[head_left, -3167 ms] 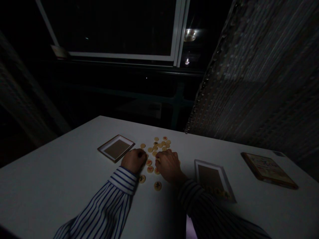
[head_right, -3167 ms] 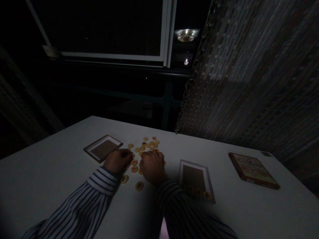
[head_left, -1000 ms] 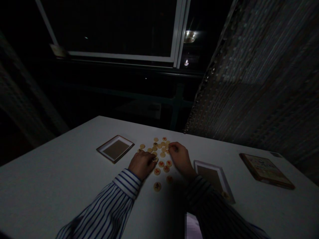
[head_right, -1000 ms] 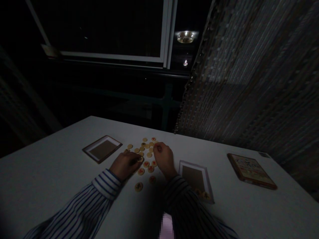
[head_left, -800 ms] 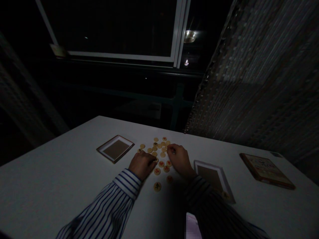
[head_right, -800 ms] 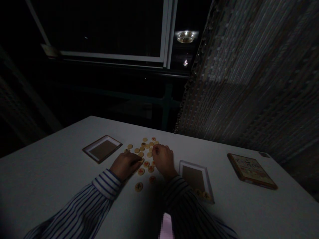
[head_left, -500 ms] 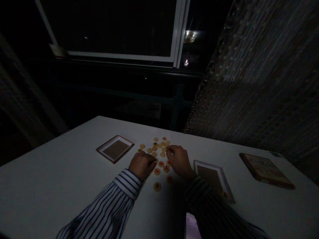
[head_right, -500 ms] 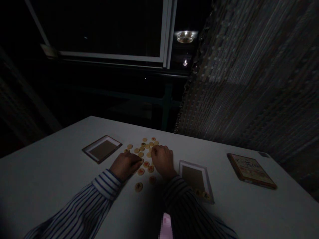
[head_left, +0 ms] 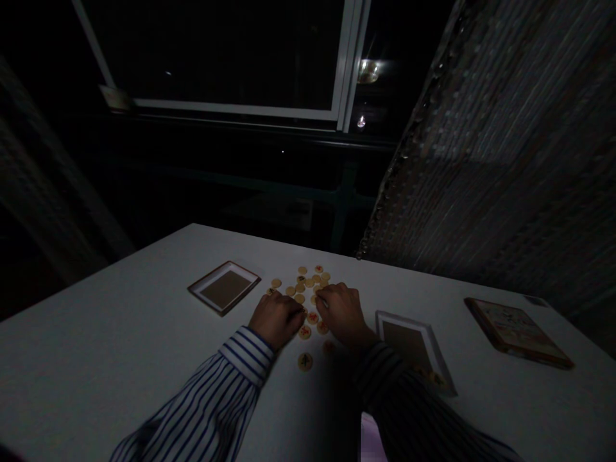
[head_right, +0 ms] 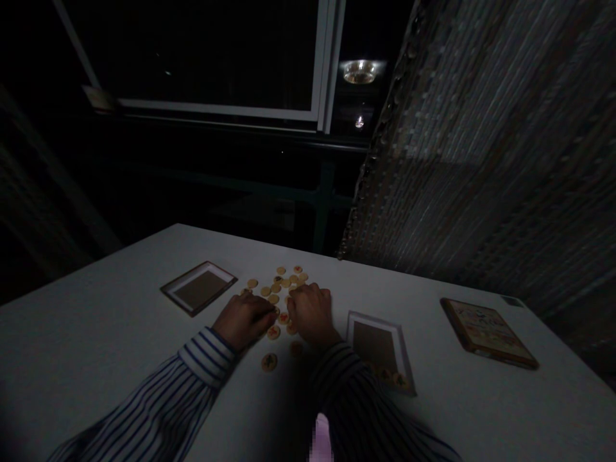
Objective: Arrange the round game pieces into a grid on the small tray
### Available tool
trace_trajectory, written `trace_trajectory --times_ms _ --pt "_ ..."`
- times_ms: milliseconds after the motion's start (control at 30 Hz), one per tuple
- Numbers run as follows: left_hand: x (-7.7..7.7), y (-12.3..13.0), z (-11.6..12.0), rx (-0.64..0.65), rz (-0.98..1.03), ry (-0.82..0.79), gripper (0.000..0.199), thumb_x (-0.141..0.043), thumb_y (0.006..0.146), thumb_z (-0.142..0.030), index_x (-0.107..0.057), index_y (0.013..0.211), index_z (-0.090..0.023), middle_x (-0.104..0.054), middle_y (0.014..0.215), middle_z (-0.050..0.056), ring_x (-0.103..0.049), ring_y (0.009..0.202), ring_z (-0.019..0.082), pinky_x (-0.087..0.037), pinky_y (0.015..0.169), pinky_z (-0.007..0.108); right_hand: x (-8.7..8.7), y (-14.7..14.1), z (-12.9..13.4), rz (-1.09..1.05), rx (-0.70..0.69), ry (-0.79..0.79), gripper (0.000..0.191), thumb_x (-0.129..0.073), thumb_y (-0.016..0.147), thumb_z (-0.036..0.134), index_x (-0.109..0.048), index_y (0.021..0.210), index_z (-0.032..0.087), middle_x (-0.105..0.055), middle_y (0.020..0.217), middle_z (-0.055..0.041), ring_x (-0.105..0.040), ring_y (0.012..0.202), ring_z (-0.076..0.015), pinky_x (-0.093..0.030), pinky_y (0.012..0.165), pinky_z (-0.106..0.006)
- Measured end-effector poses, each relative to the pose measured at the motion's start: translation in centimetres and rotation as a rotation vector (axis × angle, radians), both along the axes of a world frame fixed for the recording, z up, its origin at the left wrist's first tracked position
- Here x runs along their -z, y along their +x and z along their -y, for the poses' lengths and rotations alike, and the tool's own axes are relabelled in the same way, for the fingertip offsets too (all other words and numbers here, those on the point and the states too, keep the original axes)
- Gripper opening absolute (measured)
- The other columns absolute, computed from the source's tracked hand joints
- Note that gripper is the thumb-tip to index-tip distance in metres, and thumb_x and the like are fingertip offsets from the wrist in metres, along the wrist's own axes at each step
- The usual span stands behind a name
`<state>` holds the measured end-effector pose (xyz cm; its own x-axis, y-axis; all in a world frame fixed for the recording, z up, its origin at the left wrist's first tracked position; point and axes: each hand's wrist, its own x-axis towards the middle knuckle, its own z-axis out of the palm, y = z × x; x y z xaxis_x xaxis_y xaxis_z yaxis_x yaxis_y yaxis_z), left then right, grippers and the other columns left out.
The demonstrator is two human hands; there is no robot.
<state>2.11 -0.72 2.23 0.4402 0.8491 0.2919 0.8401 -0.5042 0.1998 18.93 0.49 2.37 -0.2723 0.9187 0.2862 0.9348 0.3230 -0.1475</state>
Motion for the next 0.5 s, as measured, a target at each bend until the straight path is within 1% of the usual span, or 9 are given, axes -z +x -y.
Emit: trace_trajectory --times_ms 67,167,400,500 --pt "-0.03 -0.09 -0.05 -0.033 0.010 0.009 0.028 -0.041 0.082 -0.033 -0.067 0.085 -0.023 -0.068 0.082 0.005 -0.056 0.082 0.022 -0.037 0.073 0.034 -0.09 -0.08 0.05 0.011 -0.002 -0.027 0.025 -0.039 0.086 0.030 -0.063 0.087 0.022 -0.063 0.094 -0.0045 -0.047 0.093 -0.0197 -0.026 0.076 -0.032" --pt "0.10 -0.31 -0.26 -0.077 0.046 0.023 0.029 -0.040 0.082 -0.032 -0.067 0.089 -0.022 -0.068 0.084 0.006 -0.056 0.085 0.021 -0.038 0.074 0.033 -0.22 -0.20 0.13 0.026 -0.008 -0.060 0.026 -0.039 0.086 0.031 -0.064 0.085 0.021 -0.062 0.096 -0.0056 -0.046 0.095 -0.0202 -0.025 0.077 -0.033" --pt "0.32 -0.52 -0.53 -0.127 0.078 0.032 0.033 -0.035 0.084 -0.030 -0.067 0.083 -0.020 -0.067 0.082 0.007 -0.057 0.082 0.019 -0.038 0.076 0.031 -0.45 -0.44 0.30 0.042 -0.022 -0.043 0.027 -0.039 0.086 0.030 -0.064 0.083 0.020 -0.062 0.096 -0.0064 -0.045 0.095 -0.0198 -0.024 0.078 -0.034" --pt "0.29 -0.52 -0.53 -0.151 0.096 0.047 0.033 -0.035 0.084 -0.030 -0.066 0.085 -0.020 -0.067 0.083 0.006 -0.057 0.081 0.019 -0.038 0.075 0.031 -0.41 -0.56 0.24 0.046 -0.014 -0.050 0.026 -0.040 0.085 0.029 -0.064 0.083 0.019 -0.063 0.095 -0.0070 -0.046 0.095 -0.0197 -0.023 0.078 -0.034"
